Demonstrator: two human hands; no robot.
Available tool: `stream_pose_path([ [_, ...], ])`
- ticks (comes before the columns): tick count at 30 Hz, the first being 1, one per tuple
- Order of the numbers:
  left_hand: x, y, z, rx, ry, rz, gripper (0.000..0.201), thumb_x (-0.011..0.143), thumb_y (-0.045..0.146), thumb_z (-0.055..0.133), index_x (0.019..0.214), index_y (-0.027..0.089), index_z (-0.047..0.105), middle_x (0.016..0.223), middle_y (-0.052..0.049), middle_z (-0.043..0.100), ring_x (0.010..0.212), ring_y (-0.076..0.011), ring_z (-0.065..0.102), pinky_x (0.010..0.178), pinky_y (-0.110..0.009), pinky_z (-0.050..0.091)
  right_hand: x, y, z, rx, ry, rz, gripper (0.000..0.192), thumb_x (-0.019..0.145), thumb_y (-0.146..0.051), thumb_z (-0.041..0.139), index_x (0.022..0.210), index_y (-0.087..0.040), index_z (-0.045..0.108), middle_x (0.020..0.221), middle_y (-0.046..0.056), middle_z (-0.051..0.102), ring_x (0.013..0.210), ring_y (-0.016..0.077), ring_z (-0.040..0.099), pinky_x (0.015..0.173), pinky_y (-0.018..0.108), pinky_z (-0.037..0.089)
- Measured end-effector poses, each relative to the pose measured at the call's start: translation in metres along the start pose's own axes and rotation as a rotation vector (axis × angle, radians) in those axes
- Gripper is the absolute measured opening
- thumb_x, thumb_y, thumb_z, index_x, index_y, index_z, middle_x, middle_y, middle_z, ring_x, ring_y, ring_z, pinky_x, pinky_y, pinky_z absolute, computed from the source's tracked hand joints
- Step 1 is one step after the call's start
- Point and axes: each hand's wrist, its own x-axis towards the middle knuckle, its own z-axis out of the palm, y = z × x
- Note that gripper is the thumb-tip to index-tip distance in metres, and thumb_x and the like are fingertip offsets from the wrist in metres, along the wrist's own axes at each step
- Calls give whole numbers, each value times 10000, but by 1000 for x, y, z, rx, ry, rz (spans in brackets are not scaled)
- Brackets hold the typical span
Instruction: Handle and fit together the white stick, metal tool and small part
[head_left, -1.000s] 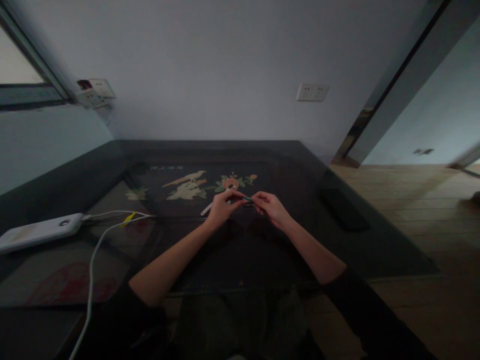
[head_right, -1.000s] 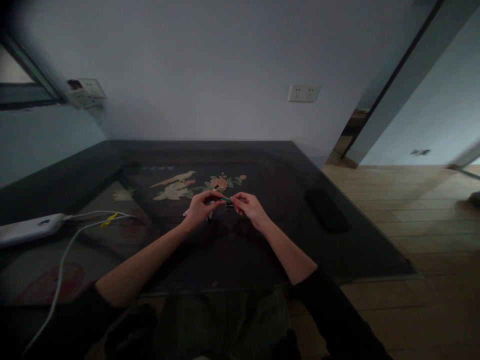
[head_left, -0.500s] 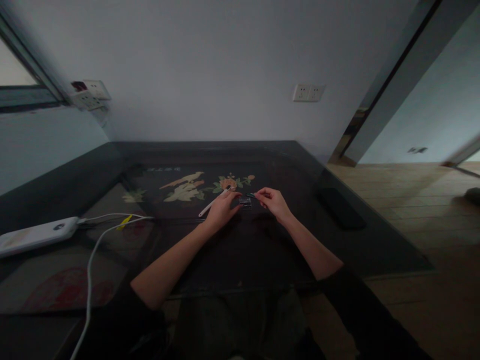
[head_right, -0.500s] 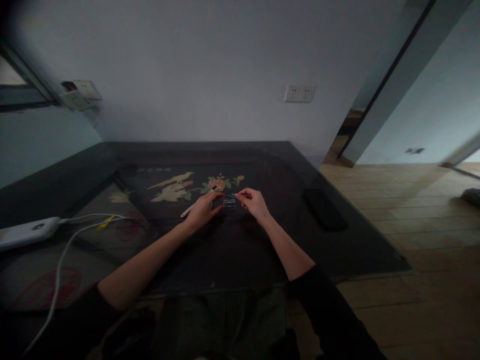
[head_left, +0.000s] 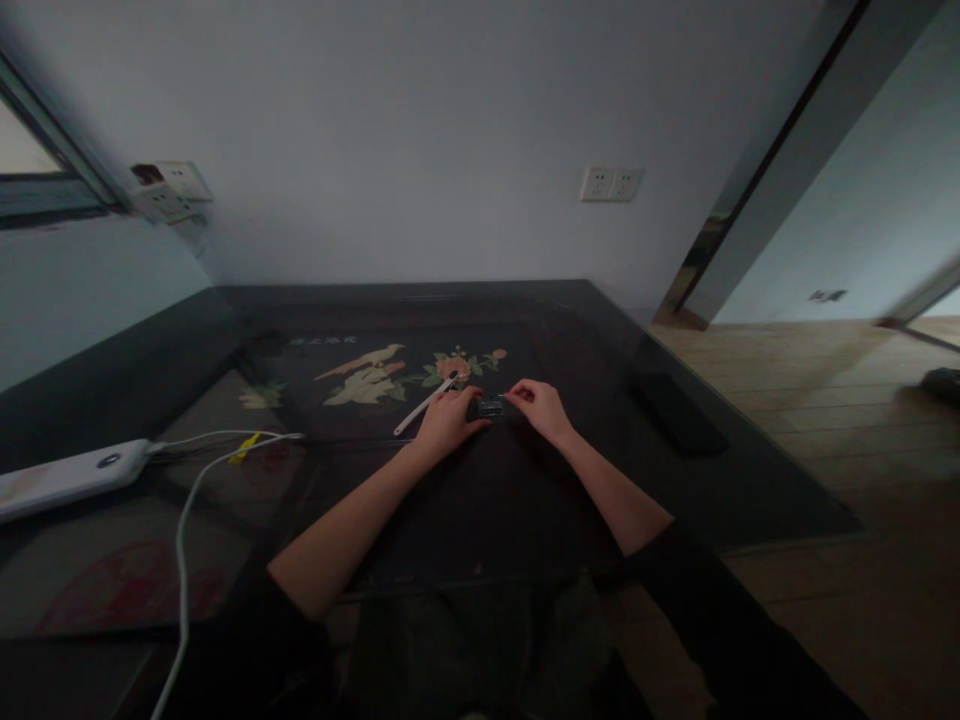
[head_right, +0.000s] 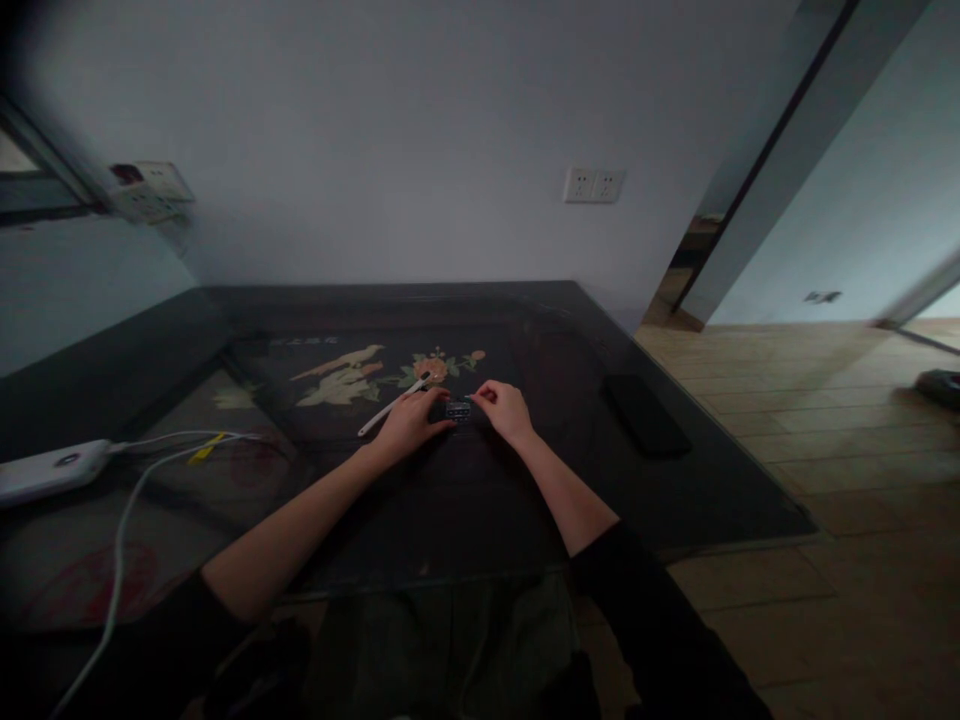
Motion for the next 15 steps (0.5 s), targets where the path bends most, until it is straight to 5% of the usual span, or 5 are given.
stream_pose_path([
  [15, -14, 9, -9, -27, -6, 95, 458, 781, 346, 759, 1169, 209, 557, 1120, -108, 703, 1065, -311, 645, 951, -461, 442, -6, -8, -1, -104, -186, -49, 110, 822, -298, 671, 785, -206, 719, 672, 14, 649, 642, 155, 559, 618, 262, 372],
])
